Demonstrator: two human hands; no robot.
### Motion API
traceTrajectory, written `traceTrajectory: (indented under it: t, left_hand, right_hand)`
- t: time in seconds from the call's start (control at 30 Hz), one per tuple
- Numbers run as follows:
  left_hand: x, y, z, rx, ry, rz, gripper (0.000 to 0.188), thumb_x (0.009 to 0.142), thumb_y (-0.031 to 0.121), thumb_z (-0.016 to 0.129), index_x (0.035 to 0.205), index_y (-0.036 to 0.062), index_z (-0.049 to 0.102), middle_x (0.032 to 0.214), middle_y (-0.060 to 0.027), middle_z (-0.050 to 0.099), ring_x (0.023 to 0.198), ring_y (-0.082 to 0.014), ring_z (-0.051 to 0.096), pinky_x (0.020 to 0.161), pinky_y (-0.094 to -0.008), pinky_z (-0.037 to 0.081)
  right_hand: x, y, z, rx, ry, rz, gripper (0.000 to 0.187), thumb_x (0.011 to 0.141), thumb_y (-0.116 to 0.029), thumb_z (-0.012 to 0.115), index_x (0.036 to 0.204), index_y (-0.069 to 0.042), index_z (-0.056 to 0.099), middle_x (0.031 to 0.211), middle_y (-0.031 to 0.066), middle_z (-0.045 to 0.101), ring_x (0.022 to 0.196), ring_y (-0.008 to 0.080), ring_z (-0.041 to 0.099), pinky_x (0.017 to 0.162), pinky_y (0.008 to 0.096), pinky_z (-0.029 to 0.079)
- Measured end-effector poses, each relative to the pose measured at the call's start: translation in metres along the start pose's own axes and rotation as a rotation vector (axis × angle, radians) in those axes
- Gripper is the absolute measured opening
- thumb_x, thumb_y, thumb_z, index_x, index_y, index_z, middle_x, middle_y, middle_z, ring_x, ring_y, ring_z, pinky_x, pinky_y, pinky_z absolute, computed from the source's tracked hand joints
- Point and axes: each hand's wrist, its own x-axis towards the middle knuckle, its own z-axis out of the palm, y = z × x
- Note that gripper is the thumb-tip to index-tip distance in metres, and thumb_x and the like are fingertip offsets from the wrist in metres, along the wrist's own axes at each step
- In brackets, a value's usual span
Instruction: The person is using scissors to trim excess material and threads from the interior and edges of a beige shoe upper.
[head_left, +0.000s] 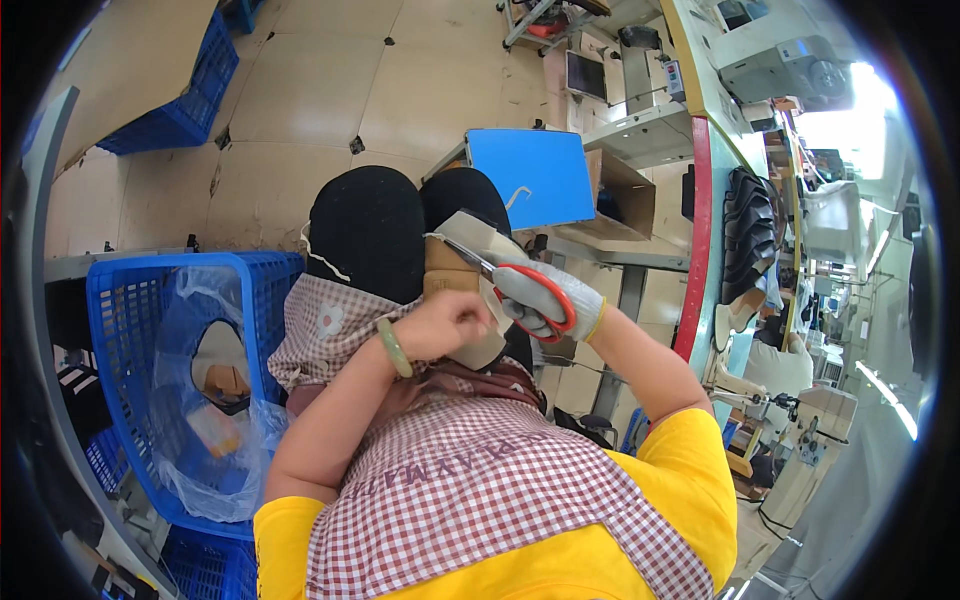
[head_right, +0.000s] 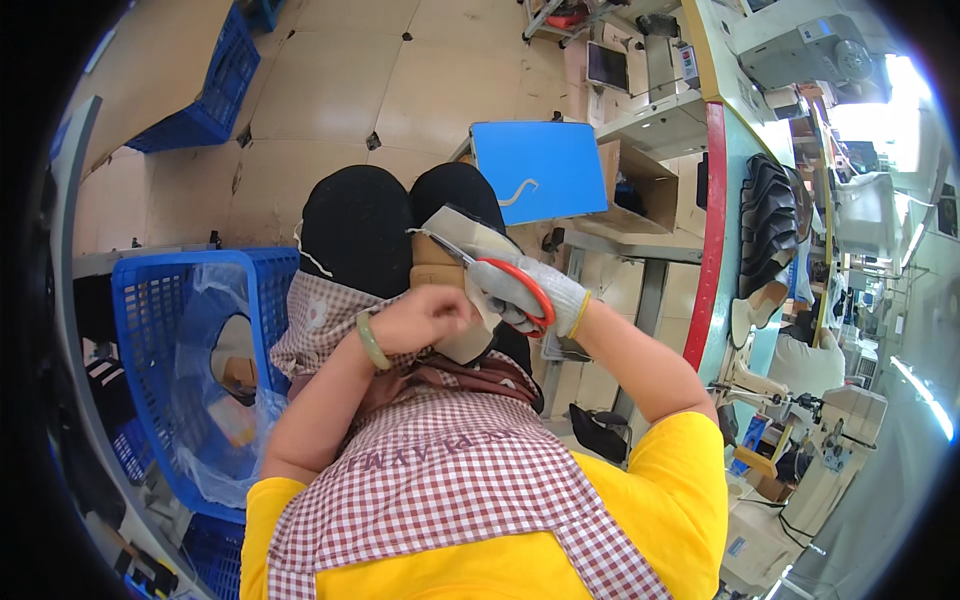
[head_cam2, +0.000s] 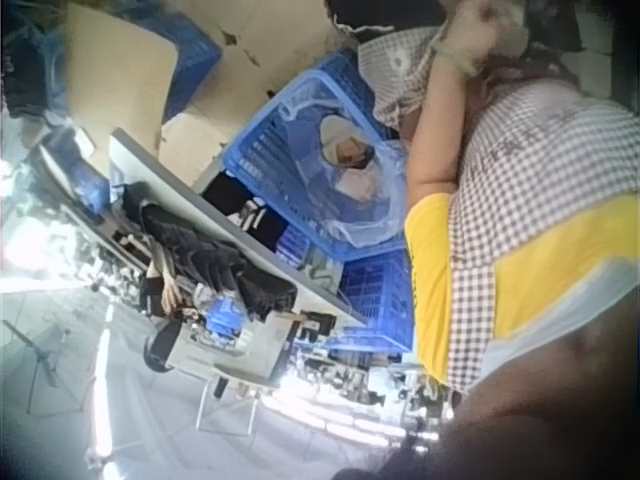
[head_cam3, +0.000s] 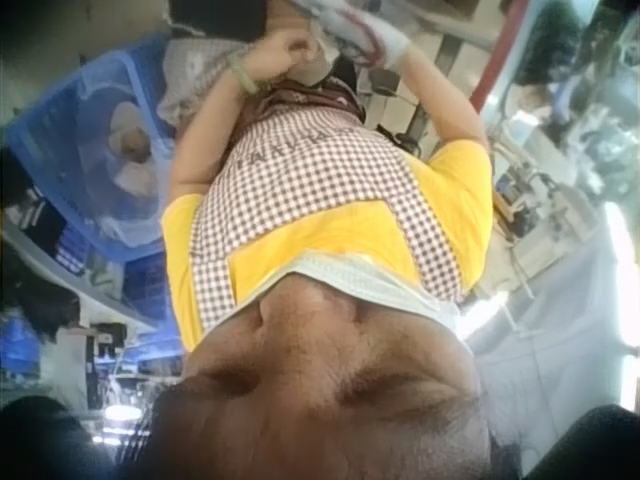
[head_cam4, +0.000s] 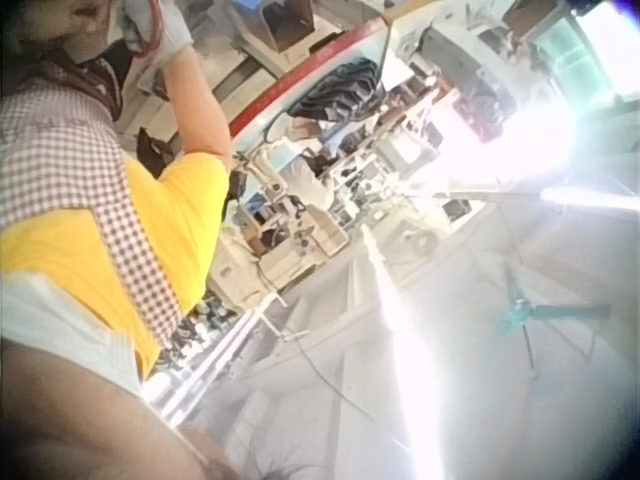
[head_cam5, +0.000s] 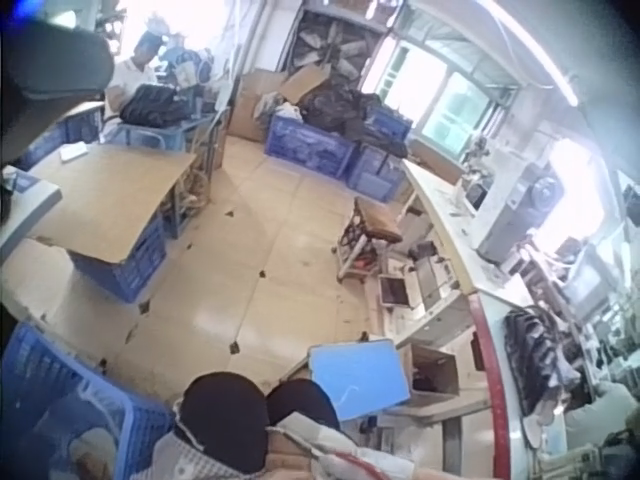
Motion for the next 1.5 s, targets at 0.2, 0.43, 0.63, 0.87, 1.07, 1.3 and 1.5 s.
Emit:
traceTrajectory:
  t: [0.2, 0.43, 0.63, 0.87, 1.07, 1.3, 1.5]
  left_hand:
    - [-0.002, 0.009, -0.005, -0.333, 0.841, -0.090, 0.014, 0.093, 0.014, 0.053, 0.096, 0.0002, 0.052, 0.076, -0.0056, 0.056, 0.060, -0.0100, 0.058, 0.055, -0.0242, 0.051]
    - [0.022, 0.010, -0.050, -0.330, 0.778, -0.369, 0.044, 0.089, 0.046, 0.058, 0.080, 0.0021, 0.058, 0.072, -0.0025, 0.055, 0.049, -0.0086, 0.051, 0.039, -0.0232, 0.042]
    - [0.024, -0.003, -0.060, -0.335, 0.640, -0.338, 0.024, 0.087, 0.026, 0.062, 0.073, 0.0066, 0.059, 0.068, 0.0011, 0.055, 0.057, -0.0066, 0.049, 0.044, -0.0224, 0.042]
    - [0.019, -0.010, -0.041, -0.250, 0.952, -0.123, 0.023, 0.081, 0.019, 0.069, 0.099, 0.0062, 0.062, 0.099, -0.0041, 0.058, 0.087, -0.0138, 0.057, 0.059, -0.0274, 0.050]
    - [0.023, -0.015, -0.036, 0.490, 0.965, 0.090, 0.013, 0.081, 0.007, 0.067, 0.091, -0.0007, 0.065, 0.083, -0.0049, 0.064, 0.074, -0.0107, 0.060, 0.064, -0.0238, 0.047]
    - [0.015, -0.011, -0.048, -0.619, 0.719, -0.299, 0.007, 0.086, 0.011, 0.066, 0.086, 0.0041, 0.064, 0.080, -0.0010, 0.062, 0.068, -0.0104, 0.058, 0.062, -0.0263, 0.047]
    - [0.012, 0.000, -0.047, -0.817, 0.599, -0.057, 0.005, 0.088, 0.010, 0.064, 0.088, 0.0055, 0.063, 0.079, 0.0019, 0.061, 0.074, -0.0073, 0.057, 0.066, -0.0220, 0.047]
  right_hand:
    - [-0.004, 0.004, 0.012, -0.287, -0.002, -0.154, 0.053, 0.088, -0.035, 0.061, 0.135, -0.015, 0.047, 0.074, 0.0003, 0.058, 0.053, 0.0079, 0.053, 0.048, 0.0207, 0.043]
    - [-0.006, 0.024, 0.021, -0.937, 0.354, -0.488, 0.064, 0.082, -0.051, 0.057, 0.139, -0.024, 0.043, 0.098, 0.0152, 0.067, 0.085, 0.0374, 0.065, 0.079, 0.0412, 0.050]
    - [-0.024, 0.012, 0.037, -1.090, 0.393, -0.279, 0.060, 0.084, -0.049, 0.056, 0.138, -0.026, 0.043, 0.086, 0.0202, 0.066, 0.080, 0.0372, 0.065, 0.072, 0.0434, 0.051]
    - [-0.023, 0.017, 0.027, -1.054, 0.376, -0.343, 0.060, 0.084, -0.048, 0.058, 0.138, -0.026, 0.043, 0.079, 0.0183, 0.066, 0.075, 0.0355, 0.065, 0.068, 0.0421, 0.051]
    - [-0.012, 0.029, 0.011, -0.969, 0.333, -0.458, 0.063, 0.085, -0.048, 0.058, 0.140, -0.023, 0.042, 0.087, 0.0177, 0.066, 0.075, 0.0330, 0.065, 0.069, 0.0403, 0.050]
    - [-0.020, 0.008, 0.006, -0.100, -0.002, -0.097, 0.052, 0.091, -0.035, 0.052, 0.139, -0.017, 0.044, 0.076, 0.0017, 0.060, 0.052, 0.0077, 0.054, 0.046, 0.0225, 0.045]
    - [-0.005, 0.017, 0.006, 0.235, -0.052, -0.048, 0.052, 0.093, -0.037, 0.053, 0.140, -0.017, 0.042, 0.064, -0.0025, 0.051, 0.046, 0.0041, 0.046, 0.039, 0.0178, 0.037]
